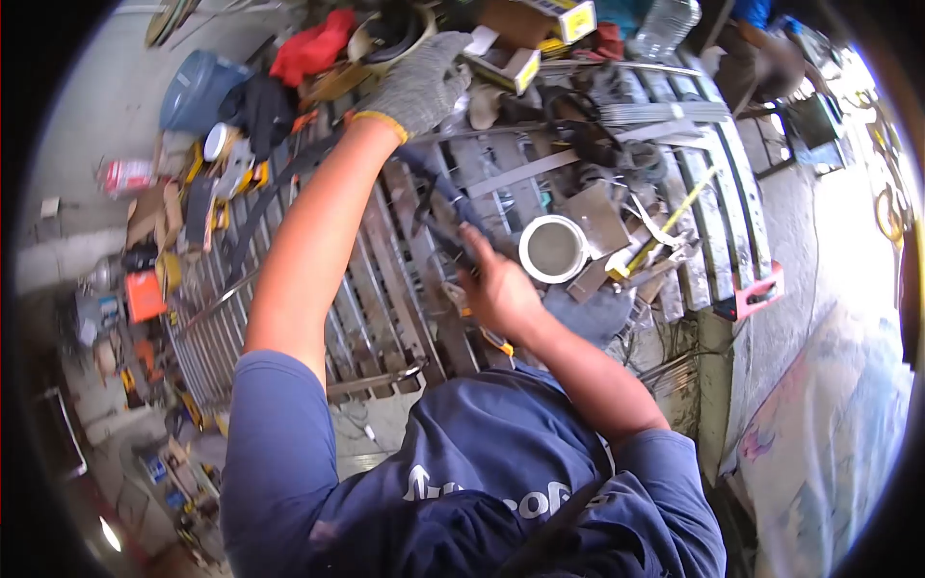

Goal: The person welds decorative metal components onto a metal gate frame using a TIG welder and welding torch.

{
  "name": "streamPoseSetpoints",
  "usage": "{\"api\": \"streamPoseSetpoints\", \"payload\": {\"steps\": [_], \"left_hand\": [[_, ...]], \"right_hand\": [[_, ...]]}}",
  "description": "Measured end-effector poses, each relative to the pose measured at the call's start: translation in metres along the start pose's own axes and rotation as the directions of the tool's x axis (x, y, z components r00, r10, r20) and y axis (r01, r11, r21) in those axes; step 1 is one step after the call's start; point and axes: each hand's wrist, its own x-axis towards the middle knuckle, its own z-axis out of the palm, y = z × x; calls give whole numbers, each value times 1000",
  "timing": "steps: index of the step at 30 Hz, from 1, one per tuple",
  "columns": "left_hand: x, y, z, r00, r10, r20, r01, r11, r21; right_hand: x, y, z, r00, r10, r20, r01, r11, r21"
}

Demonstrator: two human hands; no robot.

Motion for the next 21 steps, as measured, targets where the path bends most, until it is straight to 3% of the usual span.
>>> {"api": "streamPoseSetpoints", "payload": {"steps": [2, 3, 4, 6, 8, 10, 11, 14, 15, 18, 21], "left_hand": [[-43, 28, -54, 959, -250, -134, 230, 962, -148], [-72, 34, -70, 912, -351, -213, 317, 931, -179], [-103, 36, -85, 849, -443, -289, 392, 894, -218], [-177, 31, -87, 629, -659, -413, 561, 752, -345], [-250, 20, -82, 467, -751, -468, 662, 647, -377], [-357, -31, -39, 206, -892, -402, 733, 413, -540], [-374, -34, -33, 69, -951, -303, 724, 256, -640], [-377, -16, -31, -295, -942, 161, 489, -294, -821], [-399, -29, -23, -228, -930, 288, 524, -366, -769], [-408, -42, -19, -178, -924, 340, 522, -381, -763], [-382, -46, -23, -259, -880, 399, 498, -475, -725]], "right_hand": [[18, -8, -8, 997, 80, -12, -78, 990, 114], [29, -4, -3, 995, 52, -87, -37, 985, 166], [38, -16, -13, 993, 100, -58, -88, 979, 186], [58, -16, -7, 990, 85, -110, -68, 986, 150], [72, -21, -3, 993, 67, -101, -51, 987, 155], [83, -22, 8, 994, 68, -82, -58, 991, 124], [88, -20, 17, 996, 69, -59, -58, 985, 162], [98, -18, 42, 998, 57, -31, -51, 982, 182], [101, -14, 53, 998, 35, -50, -25, 983, 180], [103, -17, 65, 988, 153, 26, -155, 970, 187], [104, -11, 74, 989, 148, -11, -141, 962, 233]]}}
